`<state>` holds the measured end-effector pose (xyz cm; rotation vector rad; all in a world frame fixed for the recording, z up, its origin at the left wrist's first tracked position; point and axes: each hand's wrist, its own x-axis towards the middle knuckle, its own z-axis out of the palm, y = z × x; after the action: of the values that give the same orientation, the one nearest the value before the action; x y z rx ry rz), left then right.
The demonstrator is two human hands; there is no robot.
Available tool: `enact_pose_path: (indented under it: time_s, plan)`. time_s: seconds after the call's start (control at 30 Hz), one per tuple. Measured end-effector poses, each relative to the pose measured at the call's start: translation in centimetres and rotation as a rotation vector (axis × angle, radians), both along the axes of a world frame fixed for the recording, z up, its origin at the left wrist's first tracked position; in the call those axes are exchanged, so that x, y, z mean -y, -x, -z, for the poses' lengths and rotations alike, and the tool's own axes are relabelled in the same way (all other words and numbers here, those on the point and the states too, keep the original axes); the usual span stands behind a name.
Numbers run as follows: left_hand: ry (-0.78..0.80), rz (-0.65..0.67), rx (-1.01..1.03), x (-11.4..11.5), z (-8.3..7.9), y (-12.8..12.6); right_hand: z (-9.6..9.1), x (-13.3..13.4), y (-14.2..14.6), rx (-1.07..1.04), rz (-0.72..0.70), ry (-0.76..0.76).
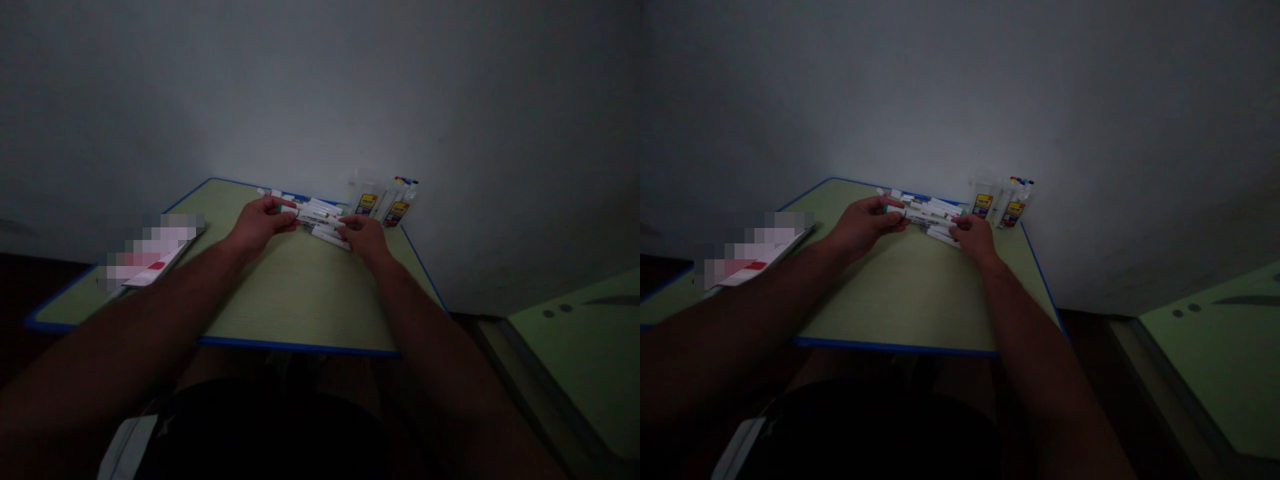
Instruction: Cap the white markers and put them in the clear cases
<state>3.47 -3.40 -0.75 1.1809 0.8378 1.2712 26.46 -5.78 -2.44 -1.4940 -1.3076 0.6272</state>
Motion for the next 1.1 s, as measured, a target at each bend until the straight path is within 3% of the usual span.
enact_pose_path:
  time_s: [0.27,0.57,1.1]
  plan:
    - [-0.031,-0.059,-0.141,-0.76,0.96,0.13,-0.17,0.32,0.43,-0.001,-0.096,-0.028]
    - [-0.091,-0.102,-0.185,-0.49,0.76,0.14,-0.26,0.60,0.66,0.074,-0.181,-0.034]
    - [-0.036,-0.107,-0.104,-0.29,0.50,-0.10,-0.12,0.65,0.58,0.008,-0.249,-0.026]
